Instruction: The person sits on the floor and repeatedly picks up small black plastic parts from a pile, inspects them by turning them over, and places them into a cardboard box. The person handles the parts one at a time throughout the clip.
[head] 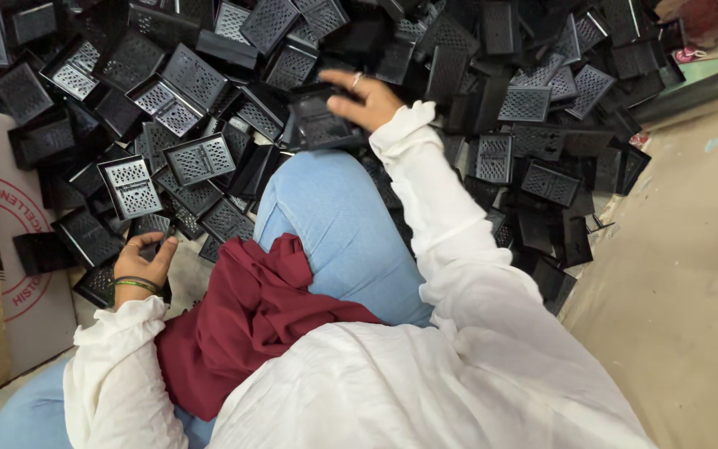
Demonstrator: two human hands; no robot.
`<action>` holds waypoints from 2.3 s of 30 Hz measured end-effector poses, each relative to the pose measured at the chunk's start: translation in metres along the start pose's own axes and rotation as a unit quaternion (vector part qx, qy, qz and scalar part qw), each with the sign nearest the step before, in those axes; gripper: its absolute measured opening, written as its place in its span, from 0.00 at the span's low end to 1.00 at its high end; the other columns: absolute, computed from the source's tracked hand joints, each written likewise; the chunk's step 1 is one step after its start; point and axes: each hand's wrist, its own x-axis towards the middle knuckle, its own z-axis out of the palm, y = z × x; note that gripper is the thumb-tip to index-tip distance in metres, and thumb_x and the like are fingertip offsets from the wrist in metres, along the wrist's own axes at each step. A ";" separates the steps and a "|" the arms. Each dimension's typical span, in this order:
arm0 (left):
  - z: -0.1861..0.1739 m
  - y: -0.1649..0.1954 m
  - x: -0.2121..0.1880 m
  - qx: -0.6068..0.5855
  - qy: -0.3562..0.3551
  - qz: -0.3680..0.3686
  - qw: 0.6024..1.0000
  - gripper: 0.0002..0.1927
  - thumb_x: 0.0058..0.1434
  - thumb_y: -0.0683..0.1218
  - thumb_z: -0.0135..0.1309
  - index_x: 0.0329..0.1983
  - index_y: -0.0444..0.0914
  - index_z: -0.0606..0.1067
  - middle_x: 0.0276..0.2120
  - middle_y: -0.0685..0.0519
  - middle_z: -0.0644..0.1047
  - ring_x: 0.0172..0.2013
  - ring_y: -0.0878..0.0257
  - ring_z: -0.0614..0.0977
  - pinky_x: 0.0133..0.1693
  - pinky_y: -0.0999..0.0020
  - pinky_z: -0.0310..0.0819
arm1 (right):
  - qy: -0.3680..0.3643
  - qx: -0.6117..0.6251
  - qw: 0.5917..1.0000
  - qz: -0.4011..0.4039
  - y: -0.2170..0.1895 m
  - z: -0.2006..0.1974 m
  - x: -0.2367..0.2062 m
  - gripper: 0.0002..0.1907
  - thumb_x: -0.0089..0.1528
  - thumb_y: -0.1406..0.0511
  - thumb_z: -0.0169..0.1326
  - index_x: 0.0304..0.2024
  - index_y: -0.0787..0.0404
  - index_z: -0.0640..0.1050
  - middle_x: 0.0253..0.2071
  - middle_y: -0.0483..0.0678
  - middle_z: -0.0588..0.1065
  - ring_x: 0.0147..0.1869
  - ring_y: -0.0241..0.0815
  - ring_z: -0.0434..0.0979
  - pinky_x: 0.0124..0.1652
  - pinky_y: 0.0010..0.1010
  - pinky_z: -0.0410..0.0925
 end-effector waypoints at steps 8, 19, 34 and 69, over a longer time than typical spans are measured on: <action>0.009 -0.007 0.010 -0.007 0.009 0.088 0.996 0.24 0.62 0.59 0.65 0.50 0.36 0.80 0.45 0.40 0.81 0.45 0.48 0.83 0.49 0.59 0.76 | 0.365 -0.368 0.788 0.333 0.039 -0.140 -0.026 0.42 0.54 0.41 0.69 0.64 0.52 0.74 0.63 0.58 0.69 0.61 0.60 0.68 0.57 0.51 0.59; 0.018 -0.001 0.016 0.030 -0.017 0.046 0.998 0.27 0.56 0.59 0.67 0.51 0.38 0.81 0.45 0.37 0.79 0.42 0.45 0.82 0.46 0.55 0.76 | 0.266 -0.129 0.922 0.250 0.064 -0.090 0.027 0.31 0.61 0.53 0.68 0.62 0.57 0.74 0.61 0.52 0.73 0.64 0.48 0.71 0.61 0.41 0.65; 0.020 0.014 0.013 0.024 -0.077 0.135 0.988 0.27 0.55 0.60 0.65 0.49 0.36 0.80 0.45 0.40 0.81 0.47 0.47 0.82 0.51 0.56 0.76 | 0.064 -0.069 0.985 0.141 0.008 0.039 0.068 0.22 0.63 0.56 0.62 0.56 0.56 0.79 0.59 0.49 0.77 0.65 0.47 0.77 0.65 0.37 0.67; -0.037 0.057 -0.026 -0.333 0.020 0.130 0.934 0.16 0.58 0.46 0.62 0.47 0.33 0.78 0.39 0.50 0.83 0.40 0.64 0.82 0.44 0.69 0.77 | -0.217 -0.232 0.932 -0.173 -0.121 0.350 -0.025 0.49 0.56 0.79 0.49 0.78 0.57 0.50 0.82 0.57 0.40 0.68 0.59 0.69 0.61 0.41 0.68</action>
